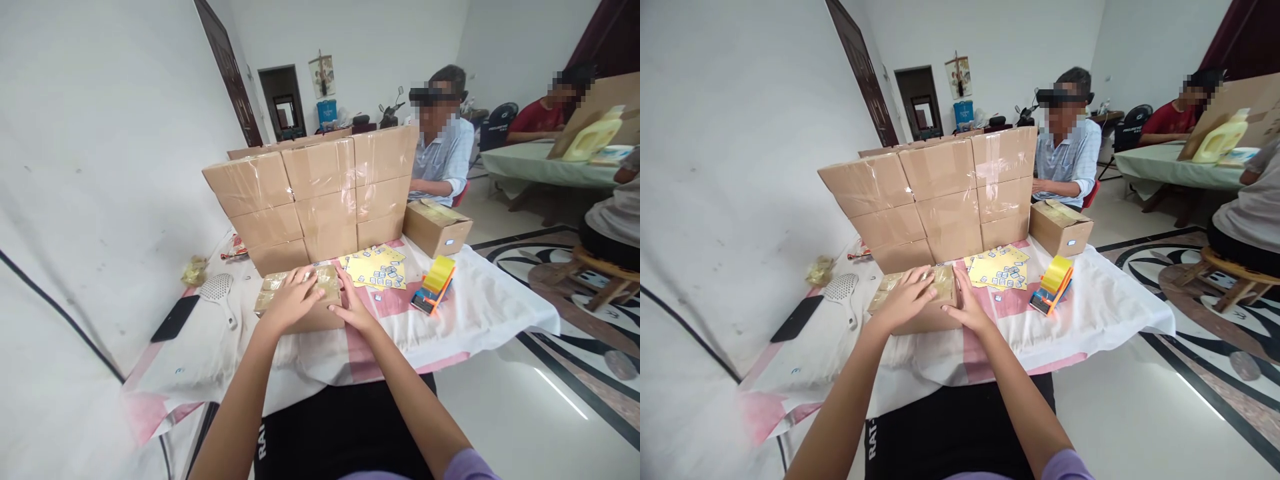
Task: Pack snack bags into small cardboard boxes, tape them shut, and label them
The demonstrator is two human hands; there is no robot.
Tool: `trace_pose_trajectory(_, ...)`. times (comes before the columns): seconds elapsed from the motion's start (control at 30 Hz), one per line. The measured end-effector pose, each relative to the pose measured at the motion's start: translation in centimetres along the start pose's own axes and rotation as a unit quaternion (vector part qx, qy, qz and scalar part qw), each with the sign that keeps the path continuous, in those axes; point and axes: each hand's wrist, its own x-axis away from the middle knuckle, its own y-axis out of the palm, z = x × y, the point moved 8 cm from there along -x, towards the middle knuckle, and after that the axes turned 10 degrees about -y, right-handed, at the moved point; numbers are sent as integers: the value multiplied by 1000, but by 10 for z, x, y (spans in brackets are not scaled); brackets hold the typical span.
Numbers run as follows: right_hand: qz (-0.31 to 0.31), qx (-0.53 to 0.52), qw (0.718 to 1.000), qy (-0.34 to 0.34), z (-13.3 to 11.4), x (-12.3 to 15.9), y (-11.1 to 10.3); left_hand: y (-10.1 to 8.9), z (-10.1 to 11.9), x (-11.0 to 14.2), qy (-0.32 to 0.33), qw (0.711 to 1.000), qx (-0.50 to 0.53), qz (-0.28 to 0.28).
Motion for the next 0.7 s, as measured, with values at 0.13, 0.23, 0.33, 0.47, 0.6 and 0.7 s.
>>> trace_pose_trajectory(0.13, 85, 172, 981, -6, -29, 39, -48, 15, 2, 13, 6, 996, -49, -77)
trace_pose_trajectory(0.23, 248, 287, 925, -2, -50, 78, -120, 19, 5, 14, -10, 993, -72, -95)
trace_pose_trajectory(0.33, 454, 343, 819, 73, -50, 113, -201, 19, 10, 12, -49, 992, -82, -84)
trace_pose_trajectory(0.47, 475, 164, 840, 204, 5, 103, -255, 18, 23, 13, -79, 990, -109, -48)
trace_pose_trajectory(0.6, 392, 89, 885, 234, 38, 76, -257, 20, 29, 15, -88, 988, -128, -26)
trace_pose_trajectory(0.7, 359, 77, 900, 235, 44, 73, -245, 23, 29, 16, -84, 988, -130, -13)
